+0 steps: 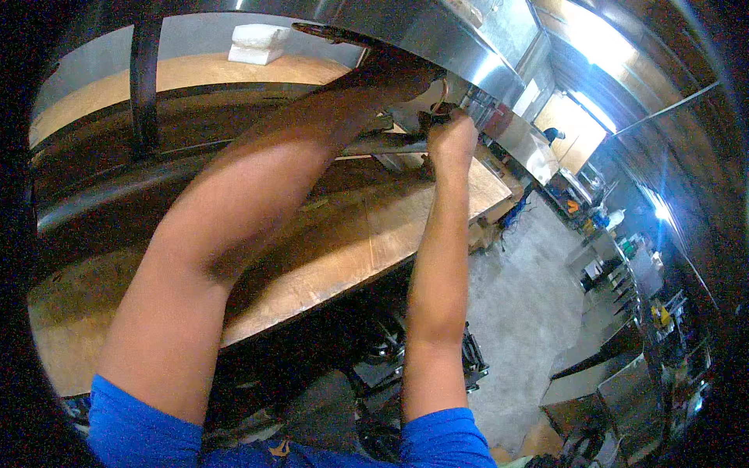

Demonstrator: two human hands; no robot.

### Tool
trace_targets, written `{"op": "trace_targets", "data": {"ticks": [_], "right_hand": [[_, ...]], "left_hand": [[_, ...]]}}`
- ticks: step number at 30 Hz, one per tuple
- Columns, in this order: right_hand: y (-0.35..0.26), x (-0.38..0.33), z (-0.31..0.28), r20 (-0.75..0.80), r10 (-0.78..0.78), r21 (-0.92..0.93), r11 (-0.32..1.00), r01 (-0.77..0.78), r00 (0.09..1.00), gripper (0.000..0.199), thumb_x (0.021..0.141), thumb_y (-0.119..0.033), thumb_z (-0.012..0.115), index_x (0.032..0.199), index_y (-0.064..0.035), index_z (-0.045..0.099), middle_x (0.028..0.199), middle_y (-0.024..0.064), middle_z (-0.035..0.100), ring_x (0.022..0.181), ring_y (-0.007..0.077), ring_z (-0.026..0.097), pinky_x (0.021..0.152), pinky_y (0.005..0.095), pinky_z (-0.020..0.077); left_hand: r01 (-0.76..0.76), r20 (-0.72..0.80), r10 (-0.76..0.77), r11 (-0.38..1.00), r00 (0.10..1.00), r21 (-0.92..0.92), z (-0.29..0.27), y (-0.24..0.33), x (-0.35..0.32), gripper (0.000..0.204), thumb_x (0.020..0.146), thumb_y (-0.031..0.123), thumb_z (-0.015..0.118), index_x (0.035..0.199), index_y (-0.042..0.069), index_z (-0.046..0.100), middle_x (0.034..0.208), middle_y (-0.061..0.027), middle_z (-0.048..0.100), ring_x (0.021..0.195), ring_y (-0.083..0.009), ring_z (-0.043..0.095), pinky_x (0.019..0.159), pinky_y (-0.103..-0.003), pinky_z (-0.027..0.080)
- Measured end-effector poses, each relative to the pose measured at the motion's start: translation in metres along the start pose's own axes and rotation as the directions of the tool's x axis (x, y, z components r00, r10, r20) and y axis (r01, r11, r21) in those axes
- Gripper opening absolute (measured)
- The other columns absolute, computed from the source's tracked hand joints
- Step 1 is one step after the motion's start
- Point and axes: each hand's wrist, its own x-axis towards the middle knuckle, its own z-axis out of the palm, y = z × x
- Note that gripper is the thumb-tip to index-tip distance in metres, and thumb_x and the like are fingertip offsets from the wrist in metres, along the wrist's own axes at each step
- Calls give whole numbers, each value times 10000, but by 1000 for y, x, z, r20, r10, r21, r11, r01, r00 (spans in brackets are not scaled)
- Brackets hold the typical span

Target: The person assembles a stainless steel kitchen appliance by attaching metal brackets and securing them with screws. They handle small metal parts and fasteners, positioning them under the appliance frame and tightening them by hand.

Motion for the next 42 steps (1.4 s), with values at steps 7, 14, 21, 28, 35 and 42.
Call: {"op": "trace_targets", "data": {"ticks": [7, 14, 21, 28, 35, 42], "right_hand": [[12, -2, 1, 144, -31, 615, 786, -65, 989, 257, 764, -154, 694, 969, 0, 692, 880, 213, 693, 807, 349, 671, 714, 388, 510], [16, 2, 13, 2, -77, 76, 994, 76, 997, 307, 762, -48, 582, 1055, -23, 671, 945, 230, 680, 869, 358, 666, 737, 401, 511], [30, 6, 9, 194, -35, 451, 891, -57, 980, 274, 771, -42, 576, 1022, -12, 681, 912, 215, 688, 844, 329, 671, 744, 388, 507], [28, 6, 8, 231, -43, 535, 840, -90, 972, 301, 769, -47, 575, 1045, -16, 689, 801, 182, 678, 738, 248, 639, 691, 363, 483], [13, 2, -9, 167, -66, 351, 936, 3, 984, 241, 773, -94, 634, 992, -27, 706, 735, 146, 683, 637, 253, 616, 627, 361, 472], [24, 5, 6, 164, -78, 585, 810, -33, 983, 223, 778, -111, 646, 970, -18, 711, 709, 134, 680, 615, 217, 607, 625, 352, 487]], "left_hand": [[-4, 7, 4, 1000, 1000, 0, -2, 1, -7, 381, 836, 326, 579, 1111, 69, 635, 1151, -217, 615, 1099, -360, 576, 985, -496, 407], [-4, -4, 4, 1000, 1000, -2, -2, 4, -5, 379, 830, 324, 582, 1108, 71, 637, 1147, -217, 615, 1097, -360, 577, 983, -493, 410], [-7, -9, 7, 1000, 1000, 2, -4, 5, -4, 377, 825, 322, 585, 1105, 74, 639, 1143, -217, 616, 1095, -359, 578, 980, -490, 413], [-13, -14, 13, 1000, 1000, 6, -5, 3, -8, 375, 820, 319, 588, 1102, 77, 641, 1139, -217, 617, 1092, -359, 579, 978, -487, 416], [-15, -13, 16, 1000, 1000, 9, -4, 6, -3, 374, 815, 317, 592, 1099, 80, 644, 1135, -217, 618, 1090, -358, 580, 976, -484, 419], [-16, -26, 16, 1000, 1000, 7, -12, 7, -5, 372, 810, 315, 595, 1096, 83, 646, 1131, -217, 619, 1088, -358, 581, 974, -481, 422]]}}
